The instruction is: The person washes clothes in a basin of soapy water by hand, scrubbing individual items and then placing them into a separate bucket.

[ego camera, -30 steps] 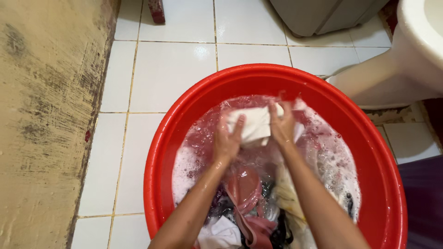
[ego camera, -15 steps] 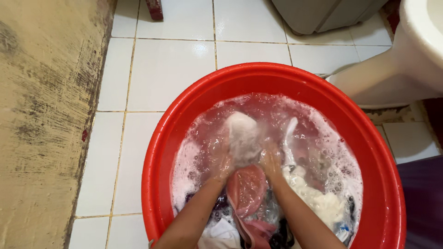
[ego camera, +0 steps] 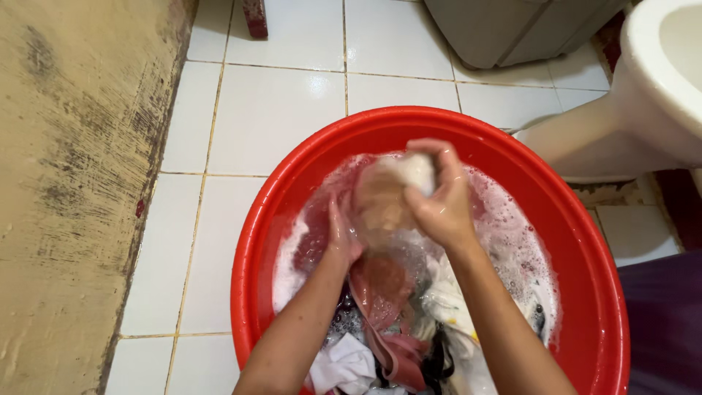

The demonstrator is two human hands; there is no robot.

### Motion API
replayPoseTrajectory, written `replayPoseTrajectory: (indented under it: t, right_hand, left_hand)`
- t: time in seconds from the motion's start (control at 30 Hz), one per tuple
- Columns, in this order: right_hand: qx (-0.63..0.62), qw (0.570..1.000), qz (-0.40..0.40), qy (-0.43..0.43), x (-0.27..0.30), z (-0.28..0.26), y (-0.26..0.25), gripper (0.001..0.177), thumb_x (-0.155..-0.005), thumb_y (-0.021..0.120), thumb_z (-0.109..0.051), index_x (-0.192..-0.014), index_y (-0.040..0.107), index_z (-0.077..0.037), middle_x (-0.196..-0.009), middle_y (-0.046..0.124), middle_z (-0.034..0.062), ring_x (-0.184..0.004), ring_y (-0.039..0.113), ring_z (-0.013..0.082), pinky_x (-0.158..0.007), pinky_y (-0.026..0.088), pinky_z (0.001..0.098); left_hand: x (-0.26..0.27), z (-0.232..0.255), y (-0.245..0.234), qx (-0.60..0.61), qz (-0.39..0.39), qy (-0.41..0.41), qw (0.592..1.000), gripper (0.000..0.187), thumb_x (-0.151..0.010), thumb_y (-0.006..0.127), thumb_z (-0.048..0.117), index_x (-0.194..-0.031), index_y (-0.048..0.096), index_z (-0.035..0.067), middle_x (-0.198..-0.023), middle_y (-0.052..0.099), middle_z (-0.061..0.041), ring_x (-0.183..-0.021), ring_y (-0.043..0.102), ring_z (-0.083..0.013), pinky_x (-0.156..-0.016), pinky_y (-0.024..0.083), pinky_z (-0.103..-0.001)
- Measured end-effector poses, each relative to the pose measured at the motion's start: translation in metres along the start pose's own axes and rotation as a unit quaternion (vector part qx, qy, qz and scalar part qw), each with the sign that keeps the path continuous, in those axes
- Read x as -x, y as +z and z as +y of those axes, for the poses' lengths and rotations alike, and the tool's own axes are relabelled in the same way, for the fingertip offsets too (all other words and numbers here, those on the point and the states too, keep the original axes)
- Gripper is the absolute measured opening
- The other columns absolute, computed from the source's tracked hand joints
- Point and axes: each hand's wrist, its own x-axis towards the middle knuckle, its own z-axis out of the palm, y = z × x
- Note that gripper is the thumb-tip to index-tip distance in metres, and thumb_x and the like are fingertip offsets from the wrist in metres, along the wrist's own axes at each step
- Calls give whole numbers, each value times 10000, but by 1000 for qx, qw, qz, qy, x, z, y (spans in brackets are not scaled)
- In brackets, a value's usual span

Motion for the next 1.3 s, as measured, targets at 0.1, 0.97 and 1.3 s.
replayPoseTrajectory:
  t: [0.1, 0.97, 1.3]
  right_hand:
    - [-55, 993, 90, 47, -2, -15, 13, 479, -784, 547, 33, -1255, 601, -35, -1179, 657, 90, -1093, 666, 231, -958, 605, 364]
    - [383, 895, 114, 200, 82, 194, 12, 666, -849, 711, -490, -1244, 579, 30, -1217, 609, 283, -1122, 588, 383, -956, 498, 487]
    - [450, 848, -153, 232, 110, 157, 3, 537, -860, 669, -224, -1373, 570, -100, -1218, 644, 231, -1131, 629, 394, -970, 524, 516]
  left_hand:
    - [18, 15, 29, -4, -147, 30, 989, 799, -950, 304, 763, -1376, 535, 129, -1309, 622, -110, -1152, 643, -276, -847, 587, -436]
    - [44, 42, 21, -815, 182, 80, 544, 861, -920, 579, 512, -1662, 174, 354, -1615, 320, -231, -1377, 510, -435, -1101, 493, -556]
    - [11, -21, -59, -778, 63, 29, 625, 804, -883, 562, 629, -1520, 229, 269, -1484, 312, -184, -1369, 353, -395, -1047, 330, -628]
